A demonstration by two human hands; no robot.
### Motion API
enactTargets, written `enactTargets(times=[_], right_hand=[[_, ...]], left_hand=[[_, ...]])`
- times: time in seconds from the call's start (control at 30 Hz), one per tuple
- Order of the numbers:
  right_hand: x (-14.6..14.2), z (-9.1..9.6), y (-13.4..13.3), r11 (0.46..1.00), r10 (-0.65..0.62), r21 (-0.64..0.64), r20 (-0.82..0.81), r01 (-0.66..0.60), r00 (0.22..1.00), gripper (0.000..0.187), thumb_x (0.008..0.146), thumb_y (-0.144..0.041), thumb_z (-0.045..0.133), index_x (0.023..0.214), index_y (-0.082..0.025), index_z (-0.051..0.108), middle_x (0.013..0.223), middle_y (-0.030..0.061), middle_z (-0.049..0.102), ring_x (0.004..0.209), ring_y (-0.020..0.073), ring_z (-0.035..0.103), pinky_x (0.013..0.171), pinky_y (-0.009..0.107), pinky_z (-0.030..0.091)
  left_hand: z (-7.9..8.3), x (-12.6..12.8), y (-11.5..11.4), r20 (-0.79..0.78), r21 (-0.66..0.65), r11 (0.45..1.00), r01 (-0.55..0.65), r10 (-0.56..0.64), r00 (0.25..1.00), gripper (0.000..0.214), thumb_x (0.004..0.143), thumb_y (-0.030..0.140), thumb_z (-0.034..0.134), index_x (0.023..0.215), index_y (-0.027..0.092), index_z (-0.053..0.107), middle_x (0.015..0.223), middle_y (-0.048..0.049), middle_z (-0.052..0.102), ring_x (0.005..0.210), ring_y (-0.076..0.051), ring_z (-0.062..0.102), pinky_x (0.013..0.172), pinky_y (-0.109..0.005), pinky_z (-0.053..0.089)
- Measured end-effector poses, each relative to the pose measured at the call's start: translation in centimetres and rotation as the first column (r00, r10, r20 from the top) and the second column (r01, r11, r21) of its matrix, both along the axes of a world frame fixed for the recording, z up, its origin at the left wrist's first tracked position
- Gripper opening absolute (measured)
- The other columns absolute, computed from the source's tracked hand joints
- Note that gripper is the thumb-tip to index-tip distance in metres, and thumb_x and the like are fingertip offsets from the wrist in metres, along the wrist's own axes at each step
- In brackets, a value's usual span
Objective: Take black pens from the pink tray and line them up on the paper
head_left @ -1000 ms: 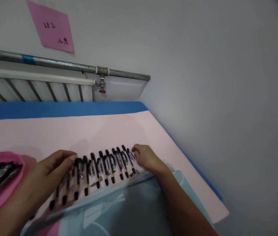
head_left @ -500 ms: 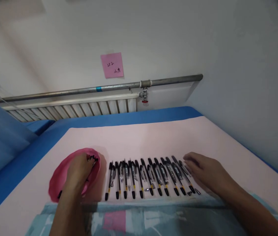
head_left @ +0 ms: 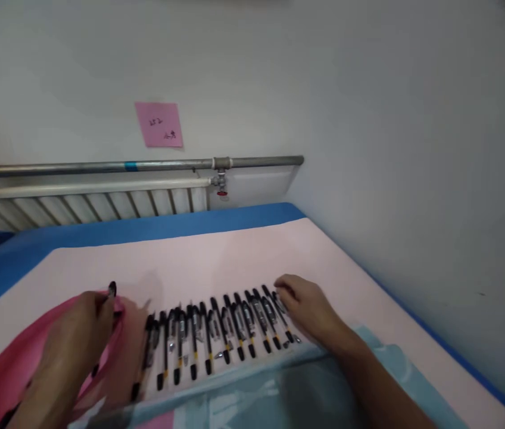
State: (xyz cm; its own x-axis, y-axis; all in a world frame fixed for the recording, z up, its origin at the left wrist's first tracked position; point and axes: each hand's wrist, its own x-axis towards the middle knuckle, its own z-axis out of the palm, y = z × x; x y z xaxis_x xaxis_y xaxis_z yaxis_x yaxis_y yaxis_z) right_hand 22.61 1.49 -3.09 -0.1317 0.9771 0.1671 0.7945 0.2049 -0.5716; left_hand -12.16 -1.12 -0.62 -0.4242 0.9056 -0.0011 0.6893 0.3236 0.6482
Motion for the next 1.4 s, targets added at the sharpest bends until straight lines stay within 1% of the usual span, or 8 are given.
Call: enactTargets(times=[0.2, 0.43, 0.8, 1.03, 1.1, 1.2, 1.3, 1.4], right_hand=[[-2.8, 0.3, -1.4, 0.996, 0.09, 0.002, -0.313, -0.094, 0.946, 0.018, 0.081, -0.021, 0.044, 0.081, -0.019, 0.061, 0.082, 0.0026, 0.063, 0.078, 0.0141, 0.057, 0.073, 0.024, 0.042], [-5.8, 0.7, -3.4, 0.951, 0.067, -0.176, -0.684, -0.254, 0.727, 0.024, 0.079, -0.034, 0.053, 0.095, -0.022, 0.063, 0.078, 0.0008, 0.06, 0.064, 0.0124, 0.055, 0.056, 0.023, 0.042], [-5.4, 0.0, -2.1, 0.965, -0.142, -0.211, -0.918, -0.153, 0.371, 0.016, 0.072, -0.029, 0.059, 0.075, -0.014, 0.063, 0.059, -0.0007, 0.056, 0.05, 0.0086, 0.047, 0.049, 0.021, 0.037], [-3.6, 0.6, -1.1, 0.971, -0.225, -0.211, -0.965, -0.11, -0.135, 0.009, 0.065, -0.022, 0.061, 0.07, -0.017, 0.054, 0.074, 0.0011, 0.06, 0.063, 0.0115, 0.055, 0.056, 0.025, 0.047], [-3.7, 0.8, -1.4, 0.938, -0.306, -0.28, -0.945, -0.202, -0.113, 0.012, 0.063, -0.018, 0.061, 0.07, -0.018, 0.051, 0.066, -0.0031, 0.056, 0.047, 0.0054, 0.045, 0.042, 0.017, 0.038], [-4.8, 0.9, -2.3, 0.867, -0.38, -0.399, -0.917, -0.3, 0.122, 0.014, 0.065, -0.021, 0.062, 0.069, -0.018, 0.049, 0.053, -0.008, 0.046, 0.034, 0.0004, 0.024, 0.03, 0.012, 0.014], [-6.2, 0.5, -3.1, 0.854, -0.345, -0.431, -0.889, -0.292, 0.302, 0.017, 0.066, -0.027, 0.065, 0.07, -0.018, 0.052, 0.046, -0.0103, 0.038, 0.032, 0.0005, 0.022, 0.03, 0.013, 0.015], [-7.0, 0.2, -3.3, 0.883, -0.322, -0.409, -0.885, -0.232, 0.336, 0.018, 0.064, -0.026, 0.068, 0.067, -0.018, 0.052, 0.043, -0.0113, 0.034, 0.032, 0.0012, 0.024, 0.031, 0.015, 0.019]], left_hand=[[1.0, 8.0, -1.9, 0.389, 0.158, 0.964, 0.213, -0.259, 0.884, 0.03, 0.075, 0.052, 0.048, 0.09, 0.025, 0.049, 0.057, 0.0052, 0.052, 0.049, -0.012, 0.048, 0.048, -0.022, 0.038], [-1.0, 13.5, -3.2, 0.86, 0.049, 0.916, 0.397, -0.241, 0.45, 0.034, 0.069, 0.051, 0.058, 0.088, 0.024, 0.051, 0.057, 0.0075, 0.045, 0.041, -0.005, 0.034, 0.038, -0.017, 0.022], [-2.5, 13.4, -2.9, 0.909, -0.034, 0.861, 0.507, -0.184, 0.373, 0.032, 0.065, 0.046, 0.065, 0.076, 0.018, 0.054, 0.053, 0.0061, 0.051, 0.039, -0.003, 0.032, 0.038, -0.016, 0.018], [-3.3, 13.4, -2.6, 0.912, -0.025, 0.885, 0.465, -0.171, 0.374, 0.033, 0.066, 0.047, 0.064, 0.076, 0.019, 0.051, 0.052, 0.0076, 0.05, 0.036, -0.001, 0.028, 0.038, -0.016, 0.013], [-3.5, 13.4, -2.6, 0.901, -0.002, 0.897, 0.441, -0.19, 0.391, 0.03, 0.067, 0.046, 0.064, 0.077, 0.02, 0.051, 0.053, 0.0081, 0.05, 0.036, -0.002, 0.028, 0.037, -0.017, 0.014], [-3.7, 13.4, -2.6, 0.898, 0.027, 0.903, 0.428, -0.21, 0.386, 0.03, 0.067, 0.046, 0.063, 0.075, 0.02, 0.052, 0.053, 0.008, 0.049, 0.039, -0.003, 0.032, 0.039, -0.016, 0.019], [-4.0, 13.5, -2.6, 0.898, 0.054, 0.892, 0.449, -0.24, 0.368, 0.029, 0.069, 0.047, 0.062, 0.078, 0.02, 0.054, 0.055, 0.0073, 0.048, 0.044, -0.005, 0.037, 0.042, -0.017, 0.025], [-4.0, 13.9, -2.8, 0.879, 0.067, 0.893, 0.445, -0.264, 0.397, 0.03, 0.07, 0.048, 0.061, 0.078, 0.02, 0.054, 0.054, 0.0077, 0.046, 0.043, -0.005, 0.034, 0.041, -0.017, 0.023]])
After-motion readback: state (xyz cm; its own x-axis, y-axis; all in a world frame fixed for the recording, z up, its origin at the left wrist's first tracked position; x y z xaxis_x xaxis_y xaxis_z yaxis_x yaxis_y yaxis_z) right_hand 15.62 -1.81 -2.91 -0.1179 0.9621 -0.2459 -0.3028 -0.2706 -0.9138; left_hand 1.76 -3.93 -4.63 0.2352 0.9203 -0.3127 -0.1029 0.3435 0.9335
